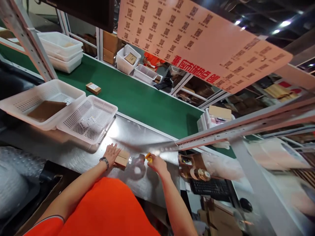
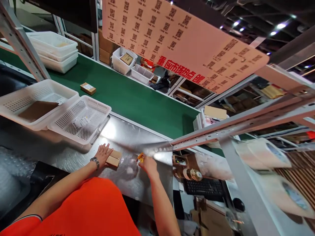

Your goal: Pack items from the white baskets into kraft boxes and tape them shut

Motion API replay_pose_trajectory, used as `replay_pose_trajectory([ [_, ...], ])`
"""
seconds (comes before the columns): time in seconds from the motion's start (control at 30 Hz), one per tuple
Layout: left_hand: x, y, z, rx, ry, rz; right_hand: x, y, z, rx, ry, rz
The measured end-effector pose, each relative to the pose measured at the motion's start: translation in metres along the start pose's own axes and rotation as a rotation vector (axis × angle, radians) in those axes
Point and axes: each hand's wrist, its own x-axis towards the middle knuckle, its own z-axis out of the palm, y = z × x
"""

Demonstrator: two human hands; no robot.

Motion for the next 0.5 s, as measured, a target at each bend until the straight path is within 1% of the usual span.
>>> replay_pose_trajectory([
  [0.07, 0.002, 0.001, 0.001, 0.001, 0.0, -0.019, 0.003, 0.008, 0.019, 0.029, 0.061, 0.084],
  [0.13, 0.003, 0.002, 0.004, 0.012, 0.0, -0.039, 0.008, 0.016, 0.042, 0.176, 0.155, 0.142],
  [0.2, 0.005, 0.003, 0.008, 0.031, 0.018, -0.047, 0.012, 0.022, 0.065, 0.367, 0.256, 0.154],
  [0.27, 0.005, 0.003, 0.012, 0.041, 0.05, -0.046, 0.011, 0.02, 0.088, 0.502, 0.334, 0.138],
  [0.3, 0.005, 0.003, 0.013, 0.043, 0.065, -0.043, 0.009, 0.014, 0.1, 0.541, 0.359, 0.121],
  [0.37, 0.005, 0.003, 0.014, 0.05, 0.08, -0.041, 0.0, -0.009, 0.125, 0.628, 0.38, 0.048],
  [0.43, 0.005, 0.004, 0.013, 0.062, 0.079, -0.041, -0.011, -0.044, 0.153, 0.737, 0.371, -0.067],
  [0.5, 0.005, 0.005, 0.011, 0.058, 0.071, -0.046, -0.02, -0.082, 0.18, 0.871, 0.308, -0.173],
])
